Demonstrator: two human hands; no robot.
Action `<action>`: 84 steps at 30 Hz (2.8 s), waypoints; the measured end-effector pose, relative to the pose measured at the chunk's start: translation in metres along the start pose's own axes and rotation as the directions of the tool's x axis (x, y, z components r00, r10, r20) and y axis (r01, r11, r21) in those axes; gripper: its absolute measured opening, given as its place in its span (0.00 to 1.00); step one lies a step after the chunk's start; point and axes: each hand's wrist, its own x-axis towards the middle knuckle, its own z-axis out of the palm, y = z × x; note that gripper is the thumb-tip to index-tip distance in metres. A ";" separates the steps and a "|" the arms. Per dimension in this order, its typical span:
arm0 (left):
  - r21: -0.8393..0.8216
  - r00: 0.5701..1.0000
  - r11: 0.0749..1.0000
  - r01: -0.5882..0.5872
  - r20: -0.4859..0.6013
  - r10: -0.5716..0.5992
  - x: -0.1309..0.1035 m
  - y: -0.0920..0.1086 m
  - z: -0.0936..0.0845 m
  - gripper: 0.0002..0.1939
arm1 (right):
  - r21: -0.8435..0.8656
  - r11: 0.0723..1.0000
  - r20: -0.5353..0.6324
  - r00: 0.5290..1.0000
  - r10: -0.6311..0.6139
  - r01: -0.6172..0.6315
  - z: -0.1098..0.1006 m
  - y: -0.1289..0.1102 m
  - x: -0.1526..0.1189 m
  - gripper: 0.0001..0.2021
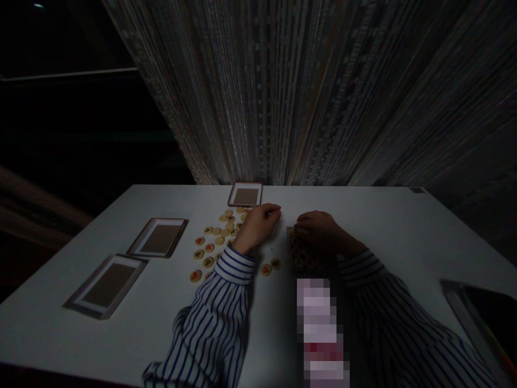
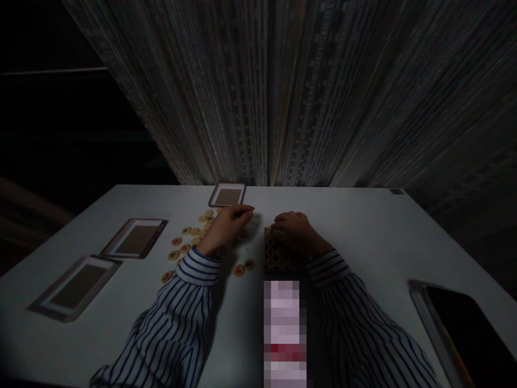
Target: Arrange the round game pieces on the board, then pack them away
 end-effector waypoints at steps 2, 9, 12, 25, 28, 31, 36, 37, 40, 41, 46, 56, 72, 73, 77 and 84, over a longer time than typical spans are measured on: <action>0.006 1.000 1.000 -0.003 0.004 0.003 0.000 0.001 -0.001 0.13 | -0.006 1.000 0.013 1.000 0.001 -0.001 0.000 0.000 0.001 0.14; 0.021 1.000 1.000 0.014 0.022 -0.015 0.001 0.002 -0.002 0.14 | -0.005 1.000 0.024 1.000 0.000 0.000 0.000 0.000 0.001 0.14; 0.013 1.000 1.000 0.011 0.023 -0.011 0.001 0.000 -0.002 0.14 | 0.000 1.000 0.023 1.000 0.006 -0.006 -0.001 0.000 0.001 0.14; -0.007 0.999 0.999 0.036 0.021 -0.036 0.000 0.002 -0.006 0.14 | 0.034 0.999 0.029 1.000 0.004 -0.005 -0.003 -0.001 0.000 0.14; -0.014 0.999 0.999 0.036 0.020 -0.035 0.000 0.001 -0.006 0.14 | 0.045 0.999 0.032 0.999 0.011 -0.013 -0.007 -0.001 0.000 0.13; -0.015 1.000 1.000 0.027 0.015 -0.027 0.000 0.000 -0.007 0.15 | 0.034 0.999 0.044 0.999 0.023 -0.024 -0.012 -0.003 -0.001 0.11; -0.017 1.000 1.000 0.020 0.009 -0.019 0.000 -0.002 -0.008 0.15 | 0.008 0.999 0.053 0.998 0.047 -0.047 -0.013 -0.005 -0.001 0.11; -0.012 1.000 1.000 0.019 0.006 -0.019 0.000 -0.002 -0.008 0.14 | 0.006 0.999 0.052 0.998 0.047 -0.048 -0.013 -0.005 -0.001 0.12; -0.012 1.000 1.000 0.026 -0.001 -0.026 0.000 -0.001 -0.009 0.14 | -0.002 0.999 0.057 0.997 0.047 -0.047 -0.011 -0.005 -0.001 0.11; -0.015 1.000 1.000 0.025 0.000 -0.025 0.000 0.000 -0.009 0.14 | -0.005 0.999 0.059 0.997 0.046 -0.046 -0.011 -0.005 -0.001 0.11; 0.003 1.000 1.000 0.022 0.003 -0.022 0.000 0.001 -0.009 0.14 | 0.014 0.999 0.058 0.998 0.035 -0.035 -0.008 -0.004 0.000 0.12; -0.017 1.000 1.000 0.024 0.015 -0.024 -0.001 0.001 -0.009 0.14 | 0.019 0.999 0.064 0.997 0.035 -0.036 -0.009 -0.006 0.000 0.13; 0.007 1.000 1.000 0.021 0.020 -0.021 -0.001 0.004 -0.011 0.14 | 0.014 0.999 0.075 0.997 0.031 -0.032 -0.010 -0.009 0.000 0.13; 0.007 1.000 1.000 0.026 0.017 -0.026 -0.001 0.004 -0.011 0.14 | 0.013 1.000 0.075 0.997 0.027 -0.028 -0.010 -0.009 0.000 0.13; -0.007 0.999 0.999 0.036 0.010 -0.035 -0.002 0.006 -0.012 0.13 | 0.023 0.999 0.052 0.998 0.033 -0.034 -0.011 -0.007 -0.001 0.13; -0.015 0.999 0.999 0.034 -0.014 -0.034 -0.003 0.008 -0.016 0.15 | 0.047 0.998 -0.077 0.996 0.053 -0.049 -0.023 -0.003 -0.008 0.12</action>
